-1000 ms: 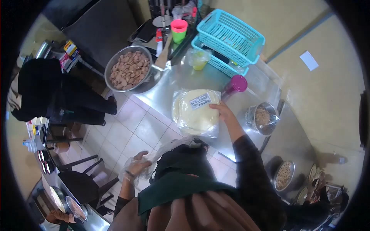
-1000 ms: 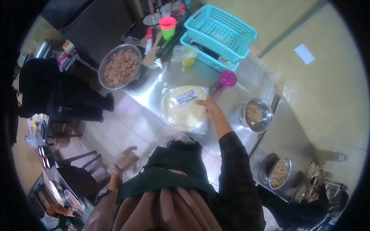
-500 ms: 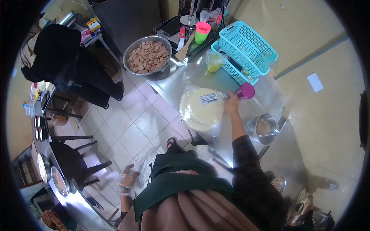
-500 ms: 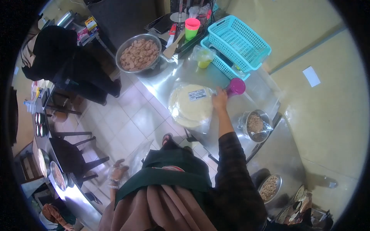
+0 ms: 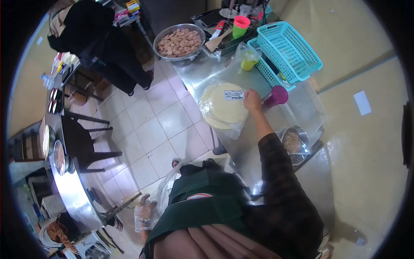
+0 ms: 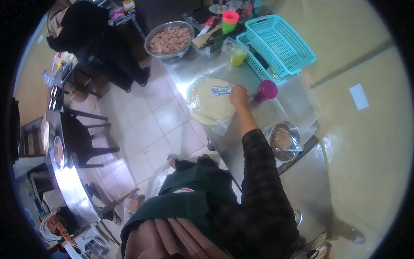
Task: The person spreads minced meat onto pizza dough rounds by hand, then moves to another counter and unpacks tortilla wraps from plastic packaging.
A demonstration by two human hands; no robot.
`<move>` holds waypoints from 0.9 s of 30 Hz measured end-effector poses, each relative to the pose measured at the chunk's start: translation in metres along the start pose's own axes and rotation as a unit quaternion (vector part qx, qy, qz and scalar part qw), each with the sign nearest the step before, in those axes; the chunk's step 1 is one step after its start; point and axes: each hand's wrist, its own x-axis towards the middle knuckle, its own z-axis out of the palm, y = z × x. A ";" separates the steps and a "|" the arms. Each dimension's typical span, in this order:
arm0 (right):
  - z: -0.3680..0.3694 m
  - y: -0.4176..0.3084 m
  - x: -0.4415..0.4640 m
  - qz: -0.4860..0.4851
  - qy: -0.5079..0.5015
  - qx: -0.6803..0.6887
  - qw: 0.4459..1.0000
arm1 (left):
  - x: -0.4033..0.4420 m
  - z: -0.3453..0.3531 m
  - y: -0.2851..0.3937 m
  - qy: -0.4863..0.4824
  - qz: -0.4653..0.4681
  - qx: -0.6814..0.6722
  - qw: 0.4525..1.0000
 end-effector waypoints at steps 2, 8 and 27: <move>-0.001 -0.007 -0.003 0.081 -0.080 0.155 0.981 | -0.018 0.006 0.011 0.113 -0.090 -0.071 0.987; 0.035 -0.023 -0.013 0.185 0.024 0.294 0.937 | -0.034 0.027 -0.033 0.102 -0.159 -0.270 0.944; -0.063 -0.412 -0.451 -0.156 -0.348 0.596 0.707 | -0.287 0.067 -0.226 0.363 0.007 -0.761 0.537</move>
